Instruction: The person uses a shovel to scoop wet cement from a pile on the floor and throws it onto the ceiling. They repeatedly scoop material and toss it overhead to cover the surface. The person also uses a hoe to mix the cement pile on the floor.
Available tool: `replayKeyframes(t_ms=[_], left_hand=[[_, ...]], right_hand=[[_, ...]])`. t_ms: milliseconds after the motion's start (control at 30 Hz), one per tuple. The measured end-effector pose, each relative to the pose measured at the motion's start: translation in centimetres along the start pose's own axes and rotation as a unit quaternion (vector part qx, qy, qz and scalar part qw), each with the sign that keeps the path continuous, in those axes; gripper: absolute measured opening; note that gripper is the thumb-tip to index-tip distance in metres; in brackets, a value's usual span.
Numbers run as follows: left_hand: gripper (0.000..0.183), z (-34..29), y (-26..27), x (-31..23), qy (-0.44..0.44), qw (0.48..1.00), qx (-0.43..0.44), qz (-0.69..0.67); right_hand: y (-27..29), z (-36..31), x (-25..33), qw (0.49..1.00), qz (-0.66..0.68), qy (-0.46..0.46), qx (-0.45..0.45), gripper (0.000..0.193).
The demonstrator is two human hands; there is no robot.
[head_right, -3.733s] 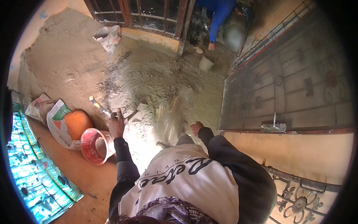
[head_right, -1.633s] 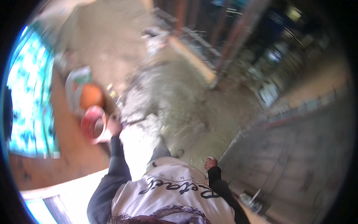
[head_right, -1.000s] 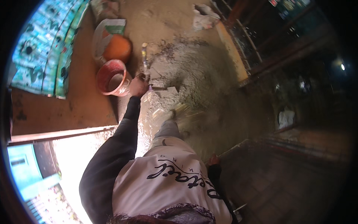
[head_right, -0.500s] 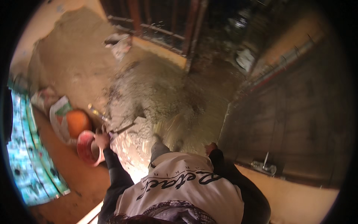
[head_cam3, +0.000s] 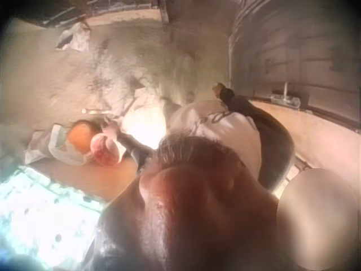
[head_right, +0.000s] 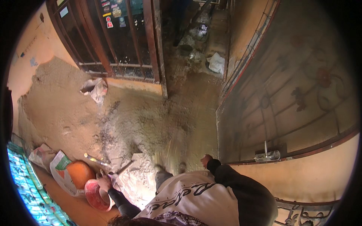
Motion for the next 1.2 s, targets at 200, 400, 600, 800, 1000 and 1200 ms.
replayKeyframes(t_ms=[200, 400, 600, 800, 1000, 1200], left_hand=[[0.064, -0.8, -8.1, -1.2, -0.022, 0.996, 0.048, -0.070], [0.059, -1.0, 0.8, -1.5, 0.034, 0.995, 0.082, -0.048], [0.058, -1.2, -1.4, -1.7, -0.016, 0.993, 0.008, -0.115], [0.048, 0.8, -0.6, 0.3, -0.022, 0.994, 0.004, -0.108], [0.044, -0.8, -1.5, -1.6, -0.027, 0.995, -0.030, -0.095], [0.045, 0.3, 0.5, -0.1, -0.028, 0.996, -0.038, -0.075]], right_hand=[[15.9, 1.9, 6.2, 0.971, -0.166, 0.165, -0.051, 0.042], [1.0, -1.8, 5.2, 0.832, -0.445, 0.250, -0.215, 0.031], [4.9, -1.0, 6.4, 0.927, -0.288, 0.188, -0.151, 0.022], [0.7, 0.1, 5.9, 0.889, -0.387, 0.214, -0.119, 0.033], [5.3, 1.3, 4.8, 0.979, -0.155, 0.111, -0.067, 0.036], [0.0, 0.0, 6.0, 0.867, -0.420, 0.225, -0.143, 0.031]])
Point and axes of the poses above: each hand's wrist, its own z-axis towards the middle knuckle, its own y-axis out of the back of the hand, x = y × z, the point moved 9 cm from there along z, towards the middle knuckle, and after that the axes turned 11 degrees about y, right-handed, at the moved point
